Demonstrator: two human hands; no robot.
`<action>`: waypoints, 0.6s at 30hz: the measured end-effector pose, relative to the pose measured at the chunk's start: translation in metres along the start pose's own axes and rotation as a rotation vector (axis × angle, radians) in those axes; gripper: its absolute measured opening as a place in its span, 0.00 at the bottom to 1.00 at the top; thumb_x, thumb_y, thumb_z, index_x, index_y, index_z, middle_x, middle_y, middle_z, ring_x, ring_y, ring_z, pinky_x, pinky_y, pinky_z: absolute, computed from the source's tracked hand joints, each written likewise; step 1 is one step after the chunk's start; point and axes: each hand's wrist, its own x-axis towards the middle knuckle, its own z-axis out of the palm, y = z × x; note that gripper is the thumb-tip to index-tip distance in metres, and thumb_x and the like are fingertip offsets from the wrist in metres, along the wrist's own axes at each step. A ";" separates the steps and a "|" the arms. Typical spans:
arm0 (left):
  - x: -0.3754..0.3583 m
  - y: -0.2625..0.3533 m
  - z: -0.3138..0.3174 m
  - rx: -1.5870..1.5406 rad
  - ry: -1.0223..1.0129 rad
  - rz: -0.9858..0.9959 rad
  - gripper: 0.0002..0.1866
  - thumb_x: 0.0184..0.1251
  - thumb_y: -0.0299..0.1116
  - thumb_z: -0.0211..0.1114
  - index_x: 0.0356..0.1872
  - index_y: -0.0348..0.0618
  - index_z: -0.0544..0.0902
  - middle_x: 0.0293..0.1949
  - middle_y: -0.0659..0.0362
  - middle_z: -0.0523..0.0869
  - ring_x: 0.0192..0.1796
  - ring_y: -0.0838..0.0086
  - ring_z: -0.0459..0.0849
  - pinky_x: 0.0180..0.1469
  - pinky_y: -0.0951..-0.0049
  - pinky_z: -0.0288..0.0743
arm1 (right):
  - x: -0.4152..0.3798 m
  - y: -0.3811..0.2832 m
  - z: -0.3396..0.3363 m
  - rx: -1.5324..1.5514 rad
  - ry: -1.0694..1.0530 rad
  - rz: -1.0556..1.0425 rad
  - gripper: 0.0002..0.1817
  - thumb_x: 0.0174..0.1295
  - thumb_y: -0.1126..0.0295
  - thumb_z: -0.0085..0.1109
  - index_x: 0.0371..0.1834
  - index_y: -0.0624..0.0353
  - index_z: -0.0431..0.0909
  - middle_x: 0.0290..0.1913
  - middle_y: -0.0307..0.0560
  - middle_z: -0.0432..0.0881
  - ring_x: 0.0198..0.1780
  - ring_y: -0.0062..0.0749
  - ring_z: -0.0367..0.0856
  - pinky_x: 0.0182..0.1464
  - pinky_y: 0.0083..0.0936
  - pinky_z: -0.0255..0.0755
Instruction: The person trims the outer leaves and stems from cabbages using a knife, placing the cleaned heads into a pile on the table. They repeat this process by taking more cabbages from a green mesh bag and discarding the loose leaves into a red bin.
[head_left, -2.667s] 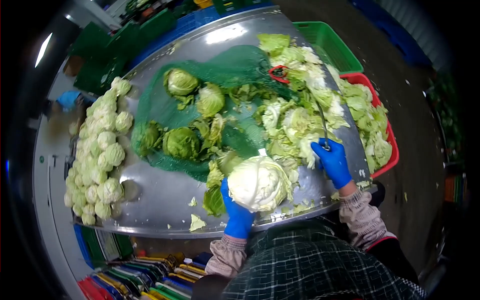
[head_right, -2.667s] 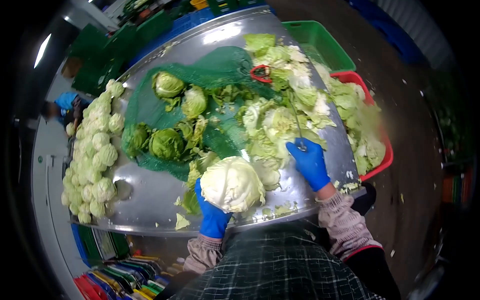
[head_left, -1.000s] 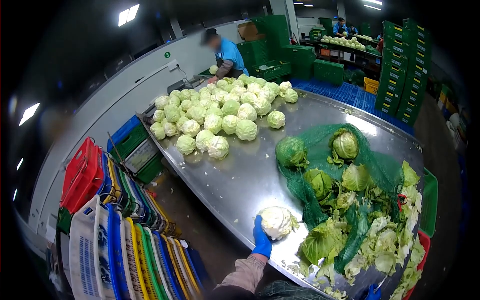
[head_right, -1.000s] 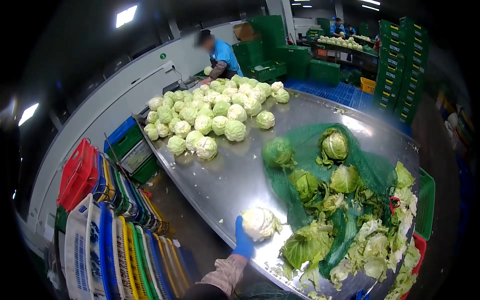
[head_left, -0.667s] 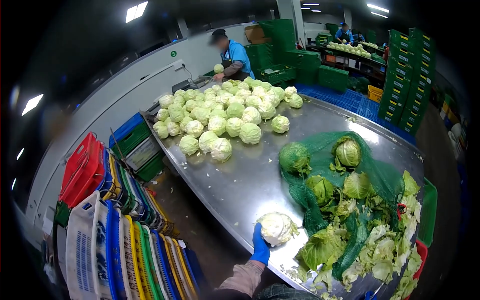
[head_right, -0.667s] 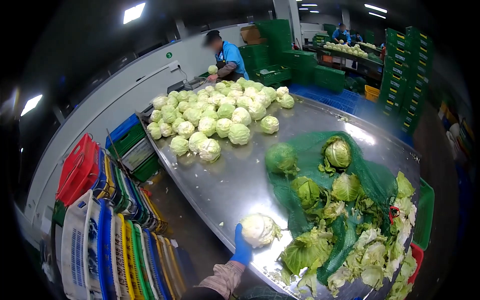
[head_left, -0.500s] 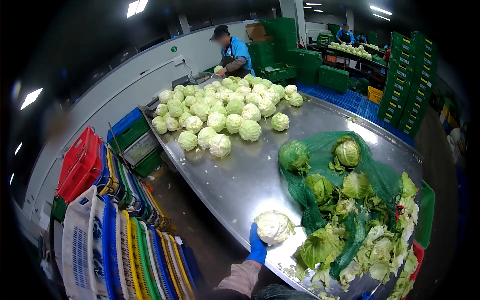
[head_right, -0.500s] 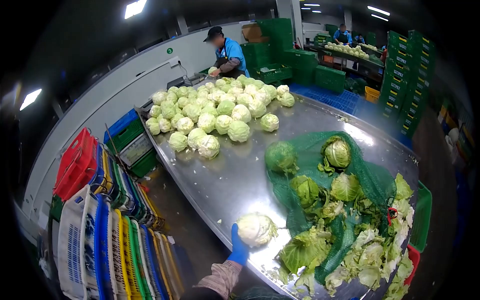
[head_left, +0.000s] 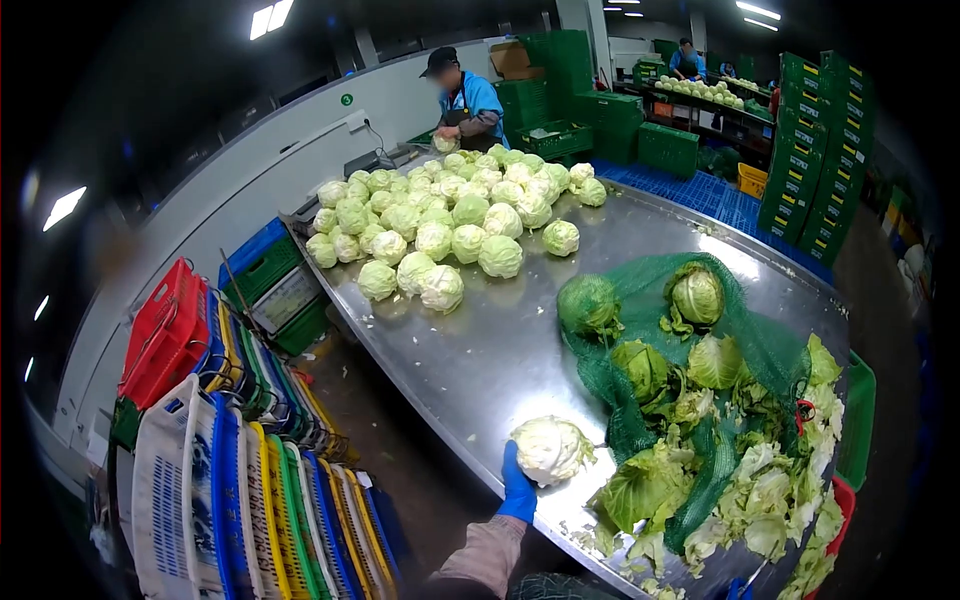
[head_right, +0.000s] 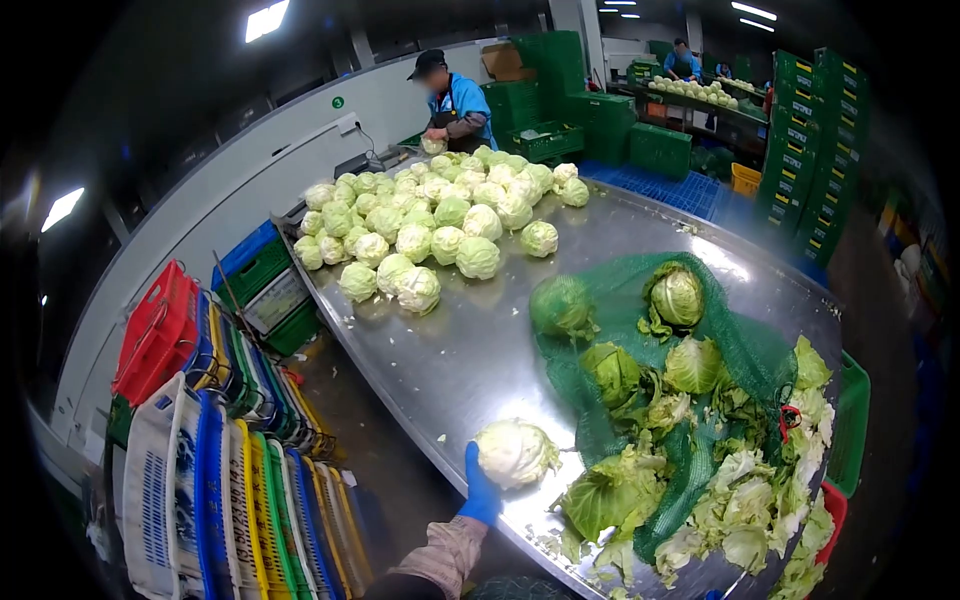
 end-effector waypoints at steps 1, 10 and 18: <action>-0.001 0.001 0.000 -0.021 0.008 -0.027 0.44 0.60 0.68 0.50 0.67 0.42 0.64 0.62 0.46 0.71 0.60 0.52 0.75 0.60 0.49 0.71 | -0.003 0.016 0.009 -0.204 0.072 -0.263 0.18 0.63 0.57 0.56 0.23 0.60 0.76 0.20 0.43 0.76 0.22 0.31 0.73 0.28 0.33 0.69; -0.027 0.015 0.043 -0.026 0.154 0.093 0.37 0.65 0.60 0.54 0.64 0.39 0.69 0.58 0.50 0.77 0.57 0.57 0.78 0.58 0.57 0.74 | 0.017 -0.097 -0.060 0.762 -0.167 0.763 0.13 0.62 0.62 0.58 0.23 0.56 0.75 0.19 0.37 0.74 0.18 0.23 0.69 0.19 0.23 0.62; -0.034 0.019 0.046 0.006 0.117 0.034 0.37 0.59 0.62 0.58 0.64 0.50 0.68 0.57 0.50 0.76 0.55 0.52 0.78 0.46 0.37 0.76 | 0.008 -0.038 -0.027 0.447 -0.148 0.493 0.17 0.62 0.57 0.59 0.24 0.60 0.78 0.20 0.42 0.76 0.21 0.29 0.71 0.25 0.30 0.66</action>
